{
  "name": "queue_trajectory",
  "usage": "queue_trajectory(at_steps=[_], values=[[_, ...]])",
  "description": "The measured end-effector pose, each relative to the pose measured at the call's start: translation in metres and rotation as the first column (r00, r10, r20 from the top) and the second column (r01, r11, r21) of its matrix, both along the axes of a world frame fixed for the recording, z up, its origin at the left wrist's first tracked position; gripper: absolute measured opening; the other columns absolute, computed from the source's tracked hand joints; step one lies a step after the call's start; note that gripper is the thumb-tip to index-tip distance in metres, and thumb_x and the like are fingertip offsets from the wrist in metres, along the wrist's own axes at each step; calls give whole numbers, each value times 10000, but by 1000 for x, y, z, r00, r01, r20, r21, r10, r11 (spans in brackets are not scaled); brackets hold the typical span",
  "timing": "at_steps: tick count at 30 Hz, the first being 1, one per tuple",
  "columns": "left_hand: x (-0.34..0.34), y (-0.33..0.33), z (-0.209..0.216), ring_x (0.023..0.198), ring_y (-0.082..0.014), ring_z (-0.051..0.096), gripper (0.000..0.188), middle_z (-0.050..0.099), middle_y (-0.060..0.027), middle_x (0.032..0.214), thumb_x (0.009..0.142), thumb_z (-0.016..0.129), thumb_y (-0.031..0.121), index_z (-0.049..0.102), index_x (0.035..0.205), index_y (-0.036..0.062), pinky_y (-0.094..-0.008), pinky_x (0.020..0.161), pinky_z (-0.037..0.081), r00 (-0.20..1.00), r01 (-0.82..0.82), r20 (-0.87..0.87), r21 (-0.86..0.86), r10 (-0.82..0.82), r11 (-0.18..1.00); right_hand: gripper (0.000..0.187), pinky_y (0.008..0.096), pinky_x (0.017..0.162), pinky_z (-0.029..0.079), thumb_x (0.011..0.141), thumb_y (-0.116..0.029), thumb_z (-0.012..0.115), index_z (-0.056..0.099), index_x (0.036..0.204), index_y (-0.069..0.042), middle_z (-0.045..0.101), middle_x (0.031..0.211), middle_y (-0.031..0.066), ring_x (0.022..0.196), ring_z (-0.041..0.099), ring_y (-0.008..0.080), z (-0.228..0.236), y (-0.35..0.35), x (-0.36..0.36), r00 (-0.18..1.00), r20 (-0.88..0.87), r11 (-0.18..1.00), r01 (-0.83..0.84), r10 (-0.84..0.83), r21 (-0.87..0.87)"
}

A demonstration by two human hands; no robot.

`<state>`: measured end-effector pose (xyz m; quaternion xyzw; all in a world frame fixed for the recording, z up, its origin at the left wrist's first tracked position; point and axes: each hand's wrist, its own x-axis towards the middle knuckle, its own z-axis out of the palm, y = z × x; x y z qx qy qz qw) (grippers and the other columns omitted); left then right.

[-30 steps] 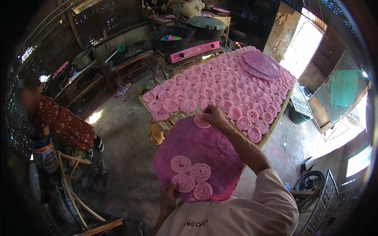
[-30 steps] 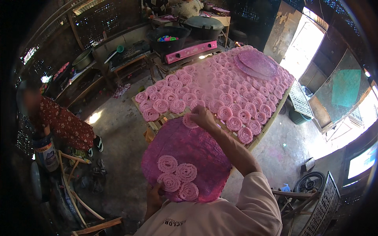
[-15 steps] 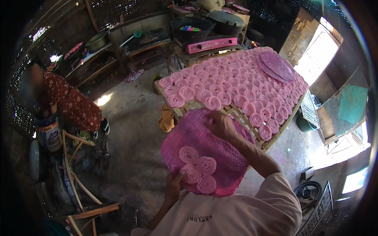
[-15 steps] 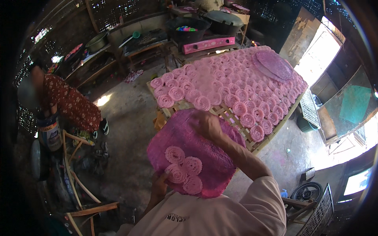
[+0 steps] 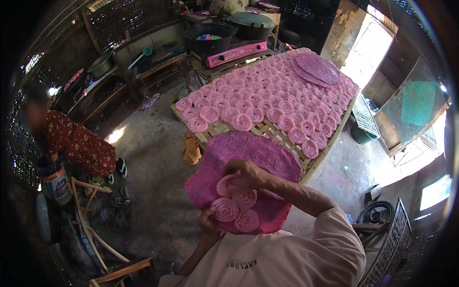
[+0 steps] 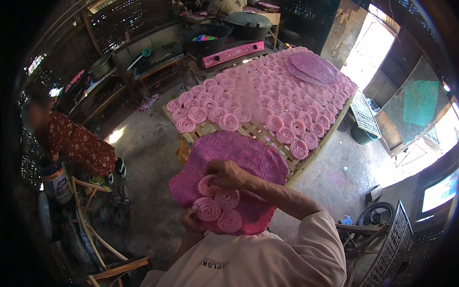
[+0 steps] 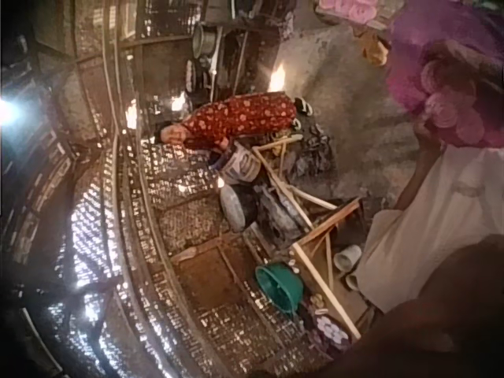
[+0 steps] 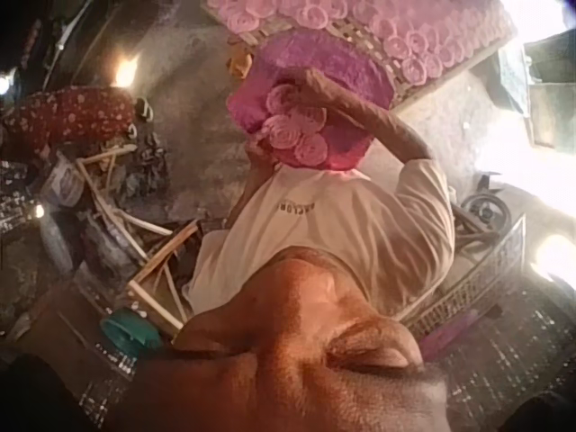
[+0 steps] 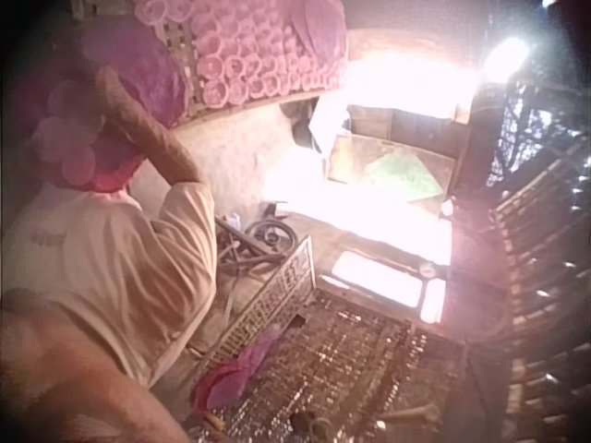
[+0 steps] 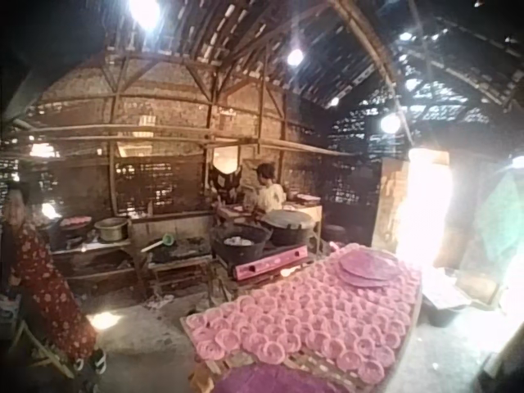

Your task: The person arranges pink rolled items on a large purple circular base, placing them in a tight spiral pattern. They then carry the completed base to an outdoor cooking area and place it into a steamer.

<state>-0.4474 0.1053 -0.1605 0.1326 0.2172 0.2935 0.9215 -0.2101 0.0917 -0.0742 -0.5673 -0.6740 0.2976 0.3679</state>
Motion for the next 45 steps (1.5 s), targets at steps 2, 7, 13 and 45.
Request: queue_trajectory(at_steps=[2,7,13,45], values=[[0,-2,-3,1033,-325,619,523,611,-171,1156,763,541,186,513,1229,-50,-452,932,492,999,-26,-39,-11,26,1000,367,378,722,536,774,-148,748,627,1106,-48,668,983,118,851,662,229,-2,-3,16,986,-139,994,79,-89,-76],[7,-7,17,1028,-311,615,495,616,-161,1140,752,548,179,538,1201,-29,-442,919,493,989,-126,-79,-24,124,992,267,353,708,544,838,-180,682,648,1009,22,679,882,95,830,657,193,8,9,79,768,-427,878,439,-478,-192],[4,-6,4,1055,-314,604,499,616,-161,1134,752,559,172,533,1211,-23,-454,949,476,998,-56,6,22,56,998,385,388,777,524,813,-234,722,633,1125,-26,672,980,110,882,644,219,-16,22,160,544,388,649,726,-744,228],[-15,-23,2,1124,-280,569,418,590,-139,1188,926,466,276,502,1238,0,-449,993,449,999,14,-49,49,-12,999,297,396,715,519,817,-222,698,653,1048,-42,678,932,102,826,647,235,-16,-45,156,416,428,593,639,-803,490]])
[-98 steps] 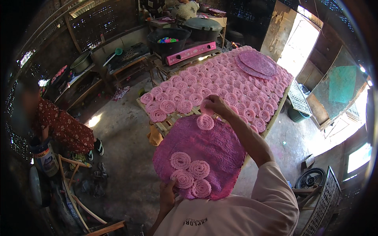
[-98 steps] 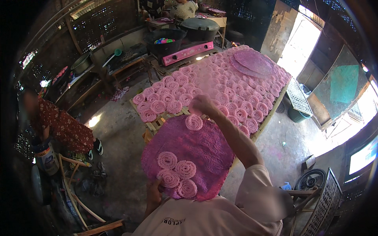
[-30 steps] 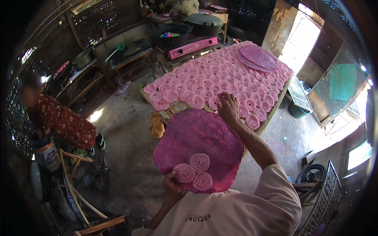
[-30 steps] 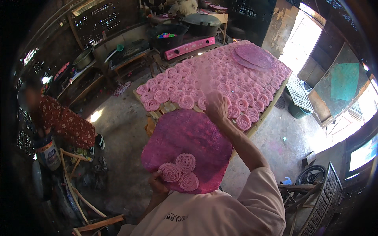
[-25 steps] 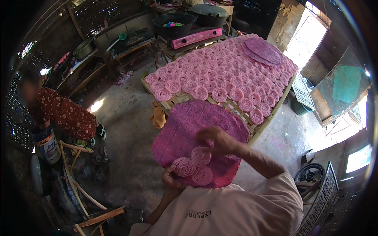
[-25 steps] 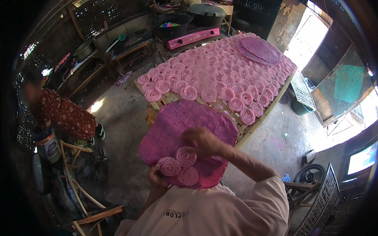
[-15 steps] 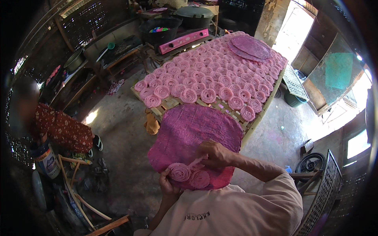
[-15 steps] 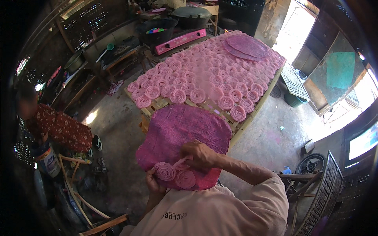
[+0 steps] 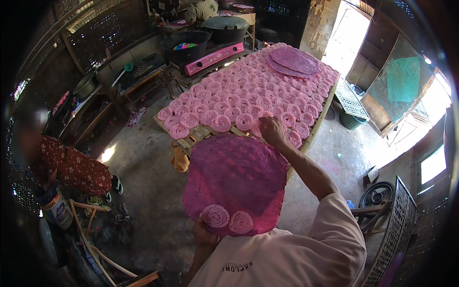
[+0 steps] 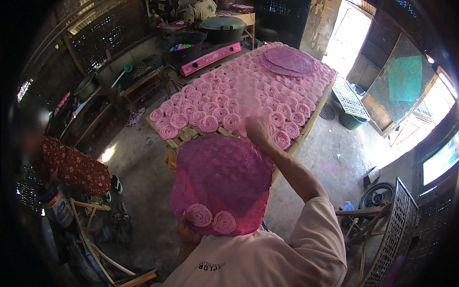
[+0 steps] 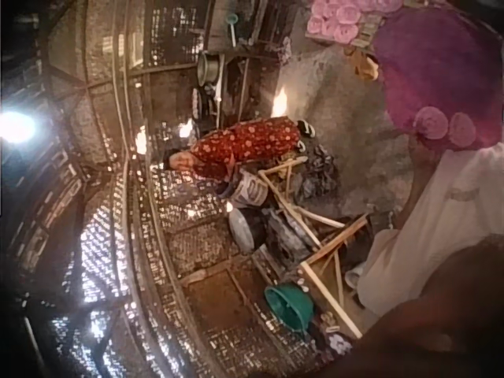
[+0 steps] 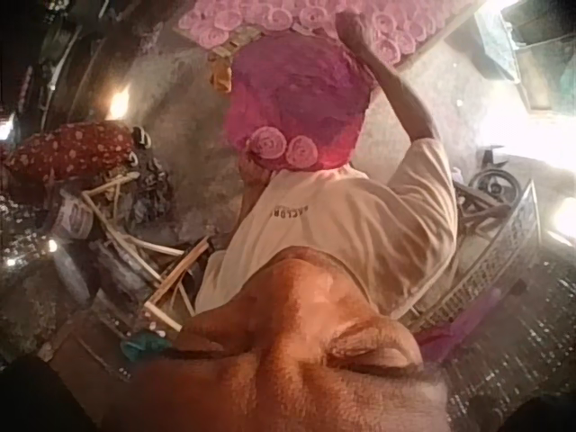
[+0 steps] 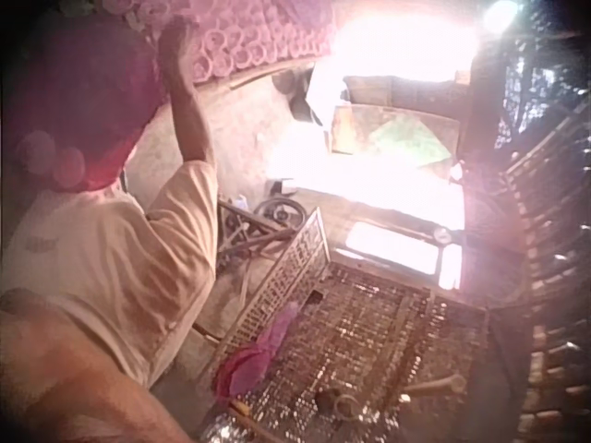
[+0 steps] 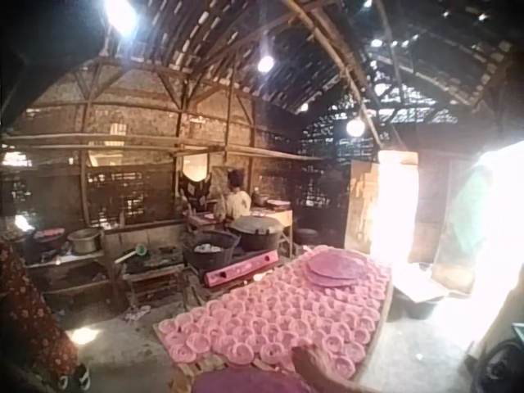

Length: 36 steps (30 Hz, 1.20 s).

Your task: The person arranges pink rolled items on a large purple circular base, placing them in a tight spiral pattern. They then carry the completed base to an outdoor cooking area and place it into a steamer.

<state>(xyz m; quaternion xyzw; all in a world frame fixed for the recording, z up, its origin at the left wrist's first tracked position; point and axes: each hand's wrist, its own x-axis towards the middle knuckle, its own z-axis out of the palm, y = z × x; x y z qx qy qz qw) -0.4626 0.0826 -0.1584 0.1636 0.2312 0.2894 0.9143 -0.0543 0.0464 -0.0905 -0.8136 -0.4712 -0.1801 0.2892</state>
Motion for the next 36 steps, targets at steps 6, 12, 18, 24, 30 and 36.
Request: queue_trajectory(at_steps=[6,12,18,24,30,36], values=[[-1,-5,31,1200,-327,520,511,544,-174,1275,960,440,338,436,1324,-21,-500,1031,407,999,12,42,-46,-10,999,411,434,980,421,767,-175,717,629,1153,-66,628,1173,120,1131,565,279,27,-15,-142,795,-358,855,-518,490,20],[-5,-6,25,1252,-346,480,586,489,-189,1348,970,389,392,372,1383,-24,-517,1043,391,993,112,60,-130,-104,985,397,402,979,393,725,-211,713,626,1077,-52,605,1124,90,1151,513,291,22,-29,-232,614,-287,626,-777,735,-58],[-10,-6,12,1273,-348,454,608,452,-181,1386,964,401,406,328,1425,17,-517,1061,371,985,164,74,-184,-153,969,249,364,808,501,852,-175,691,603,1038,-35,638,957,84,928,620,199,46,-44,-212,294,-880,696,-716,373,56],[-8,-23,31,1193,-334,522,576,514,-154,1315,894,578,220,367,1399,40,-491,1024,412,984,178,10,-95,-178,979,250,348,760,543,871,-137,663,603,1067,8,665,925,111,889,643,180,53,-48,-119,372,-814,887,-297,447,352],[-12,-21,32,1080,-297,595,510,575,-129,1216,851,615,48,447,1333,43,-435,903,504,856,396,-372,27,-358,918,278,383,760,522,838,-192,680,647,1052,-18,671,926,116,862,657,266,3,-53,-18,911,-409,997,76,-55,35],[-6,-26,45,1040,-270,616,442,584,-137,1194,872,570,-10,476,1302,33,-423,875,523,922,232,-332,61,-200,971,258,434,857,494,794,-188,696,696,1032,-89,666,1070,131,986,629,321,51,-76,-131,934,-233,962,-273,272,29]])
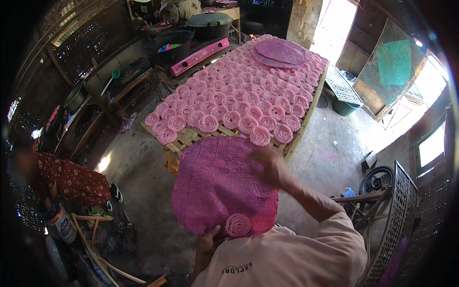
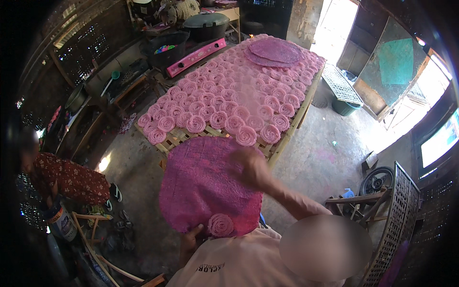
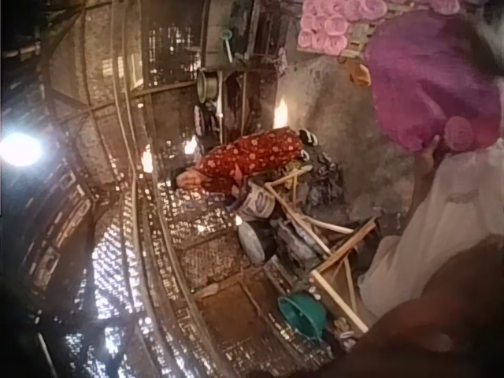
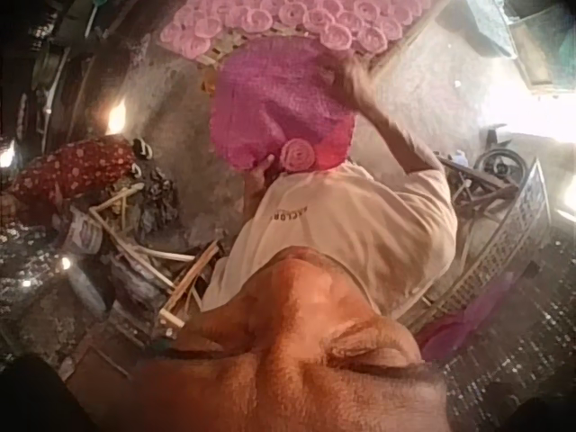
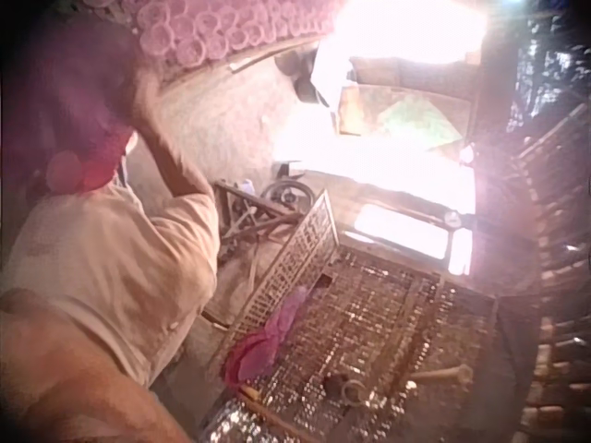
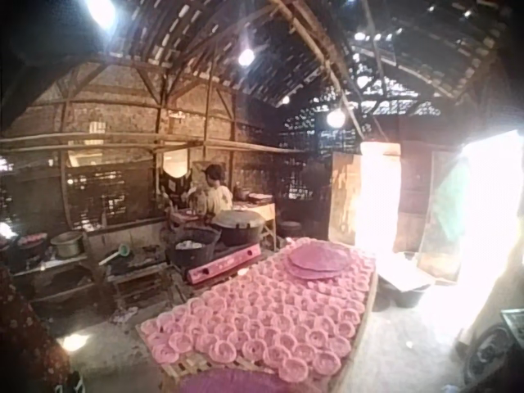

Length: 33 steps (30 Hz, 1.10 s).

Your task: The person arranges pink rolled items on a large purple circular base, placing them in a tight spiral pattern. They then carry the completed base to an outdoor cooking area and place it into a steamer.

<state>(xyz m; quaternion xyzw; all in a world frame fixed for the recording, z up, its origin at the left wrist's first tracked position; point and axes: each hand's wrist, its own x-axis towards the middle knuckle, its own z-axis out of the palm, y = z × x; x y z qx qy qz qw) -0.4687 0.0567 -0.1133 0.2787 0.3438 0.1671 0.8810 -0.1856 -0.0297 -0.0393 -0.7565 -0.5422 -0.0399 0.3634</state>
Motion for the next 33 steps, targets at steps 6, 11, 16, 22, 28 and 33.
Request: queue_trajectory(at_steps=[6,11,16,22,28,33], values=[[4,3,14,1096,-261,588,372,557,-153,1217,918,504,-7,472,1289,0,-426,912,510,999,44,35,-104,-41,994,376,412,904,467,800,-251,693,624,1118,-63,635,1096,92,1080,583,281,-28,-19,-100,786,4,783,-616,619,-92],[-3,5,-5,1217,-294,500,473,498,-151,1311,911,503,28,382,1369,29,-464,1026,426,996,80,24,11,-81,997,267,365,829,510,836,-170,722,630,1051,-41,625,1032,85,958,620,225,-27,-32,-94,744,-453,801,-590,492,-99],[3,-2,20,1150,-264,543,427,538,-137,1245,905,563,17,441,1312,-24,-420,969,474,998,-22,58,61,18,998,270,295,777,540,849,-119,718,595,1076,-39,641,953,59,891,632,136,-18,-39,-42,414,-884,976,-73,215,204],[-8,1,8,1129,-269,544,528,537,-128,1264,847,659,51,450,1329,2,-403,997,422,999,-53,16,159,51,986,302,312,792,496,883,-244,671,629,1106,-45,642,993,33,907,597,125,-43,-45,68,646,-762,891,364,-31,272],[-33,12,22,1146,-281,527,561,554,-108,1236,762,677,85,514,1295,18,-407,1021,387,976,-153,-87,373,199,915,278,376,886,464,831,-124,681,660,1102,-67,648,1078,86,1018,591,248,-49,-32,80,854,155,867,483,-497,117],[-72,34,61,1137,-280,528,579,556,-109,1218,718,646,131,528,1274,21,-398,996,398,909,-336,-70,458,411,823,264,405,906,446,805,-87,677,665,1069,-94,639,1108,103,1037,577,309,-31,-45,25,871,-6,844,477,-491,247]])
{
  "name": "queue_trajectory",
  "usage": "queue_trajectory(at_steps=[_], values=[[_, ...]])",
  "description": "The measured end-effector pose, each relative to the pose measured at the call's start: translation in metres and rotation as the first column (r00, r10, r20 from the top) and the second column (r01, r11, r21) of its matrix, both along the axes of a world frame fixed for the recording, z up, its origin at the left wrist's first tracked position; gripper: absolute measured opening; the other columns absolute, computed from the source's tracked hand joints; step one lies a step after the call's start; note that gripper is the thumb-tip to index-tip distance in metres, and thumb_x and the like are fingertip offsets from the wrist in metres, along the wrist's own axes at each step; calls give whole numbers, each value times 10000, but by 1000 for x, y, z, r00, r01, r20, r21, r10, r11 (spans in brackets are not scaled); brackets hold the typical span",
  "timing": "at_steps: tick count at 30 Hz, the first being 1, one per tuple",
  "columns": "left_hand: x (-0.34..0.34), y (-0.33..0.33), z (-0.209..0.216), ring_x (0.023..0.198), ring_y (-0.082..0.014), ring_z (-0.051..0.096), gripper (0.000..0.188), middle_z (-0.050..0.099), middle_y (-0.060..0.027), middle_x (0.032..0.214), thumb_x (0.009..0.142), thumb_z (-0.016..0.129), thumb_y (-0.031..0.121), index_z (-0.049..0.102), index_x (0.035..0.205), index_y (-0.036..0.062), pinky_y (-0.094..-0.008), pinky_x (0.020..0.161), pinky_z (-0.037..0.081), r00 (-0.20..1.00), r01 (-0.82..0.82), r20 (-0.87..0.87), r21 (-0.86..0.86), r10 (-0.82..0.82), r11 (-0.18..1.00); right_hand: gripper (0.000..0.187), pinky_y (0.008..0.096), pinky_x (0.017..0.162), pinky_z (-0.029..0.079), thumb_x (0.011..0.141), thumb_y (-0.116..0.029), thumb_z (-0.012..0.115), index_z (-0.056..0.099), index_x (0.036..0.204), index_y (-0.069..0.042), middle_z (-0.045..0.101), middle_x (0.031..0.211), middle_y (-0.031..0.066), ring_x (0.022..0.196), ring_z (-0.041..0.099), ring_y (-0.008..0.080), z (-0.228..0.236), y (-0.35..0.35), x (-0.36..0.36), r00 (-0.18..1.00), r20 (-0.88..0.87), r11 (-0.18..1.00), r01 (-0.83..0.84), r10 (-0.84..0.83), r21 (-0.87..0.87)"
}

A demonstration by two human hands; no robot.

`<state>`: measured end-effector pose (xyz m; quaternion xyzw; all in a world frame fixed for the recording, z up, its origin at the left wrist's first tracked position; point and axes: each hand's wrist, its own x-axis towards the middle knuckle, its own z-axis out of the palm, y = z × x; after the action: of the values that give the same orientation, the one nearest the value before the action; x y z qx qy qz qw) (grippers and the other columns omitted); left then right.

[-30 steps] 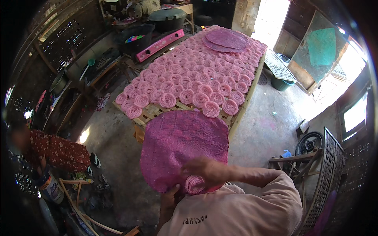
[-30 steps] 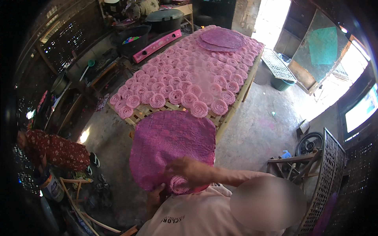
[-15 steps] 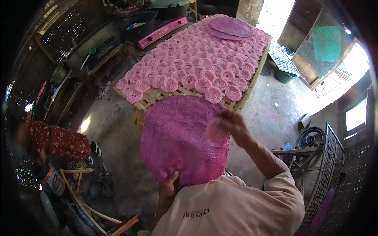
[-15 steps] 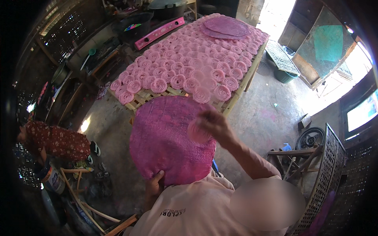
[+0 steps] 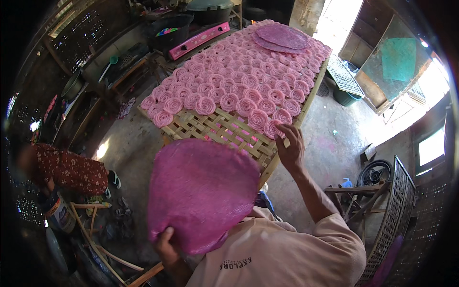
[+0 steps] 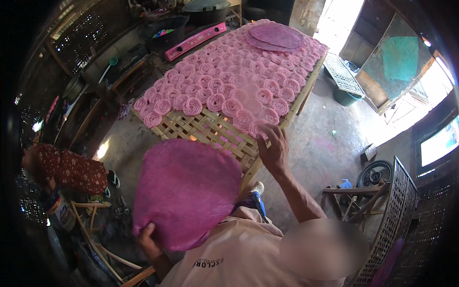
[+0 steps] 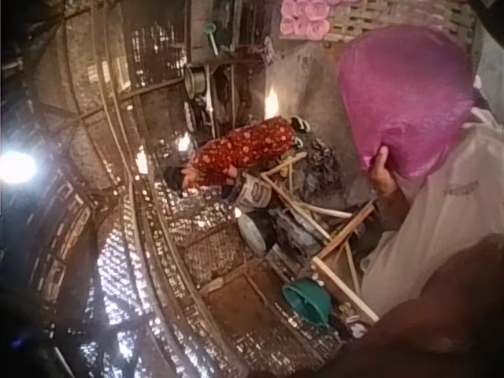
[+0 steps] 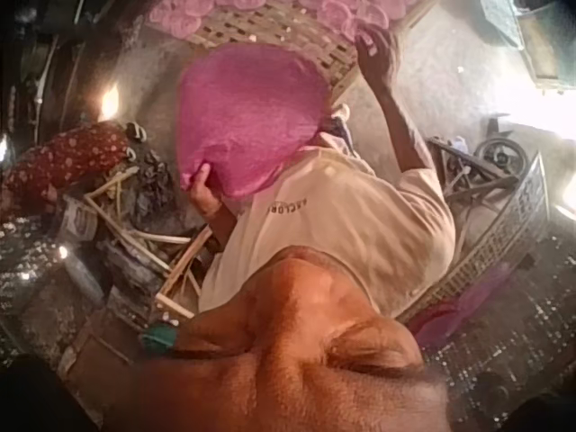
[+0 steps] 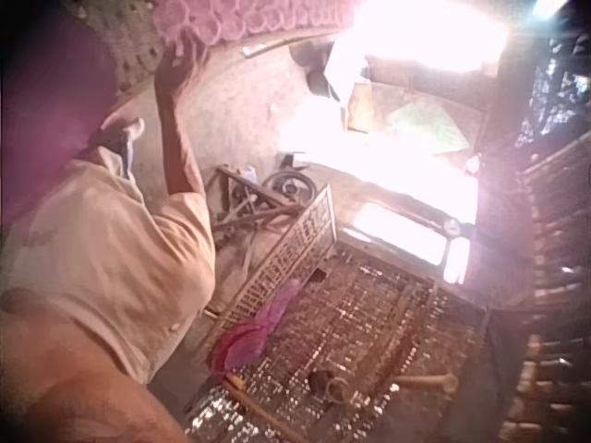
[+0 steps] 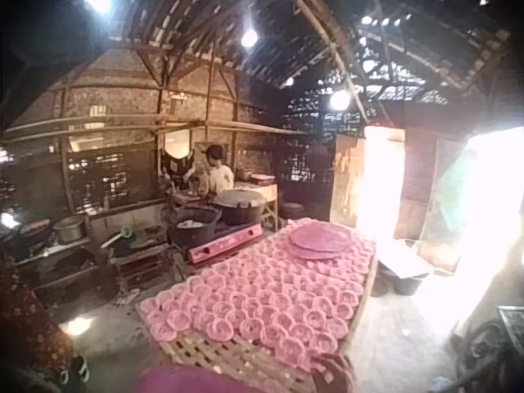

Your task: The person arranges pink rolled items on a large purple circular base, placing them in a tight spiral pattern. They then carry the completed base to an outdoor cooking area and place it into a steamer.

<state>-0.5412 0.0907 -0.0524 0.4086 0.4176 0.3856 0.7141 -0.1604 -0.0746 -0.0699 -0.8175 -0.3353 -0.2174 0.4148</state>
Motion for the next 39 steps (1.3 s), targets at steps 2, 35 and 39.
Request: queue_trajectory(at_steps=[2,35,39], values=[[-25,11,8,1137,-275,524,548,559,-114,1211,722,623,154,548,1247,16,-392,990,398,990,-141,-15,31,142,989,266,393,903,451,812,-90,681,659,1077,-83,638,1106,110,1039,581,302,-11,-6,-22,992,-124,999,-16,21,42],[437,-264,91,770,-260,691,419,695,-143,923,818,725,398,666,1002,25,-335,677,545,272,602,-694,663,-667,-444,201,294,700,479,929,-240,587,596,1015,-59,624,925,8,810,592,126,-48,-325,81,685,-631,303,553,365,776],[537,-218,125,915,-286,679,376,705,-135,961,774,769,275,667,1060,54,-360,789,532,420,702,-742,631,-522,-332,183,288,706,482,933,-206,584,614,1016,-46,634,915,7,810,597,127,-95,-378,122,728,-666,252,622,162,741]])
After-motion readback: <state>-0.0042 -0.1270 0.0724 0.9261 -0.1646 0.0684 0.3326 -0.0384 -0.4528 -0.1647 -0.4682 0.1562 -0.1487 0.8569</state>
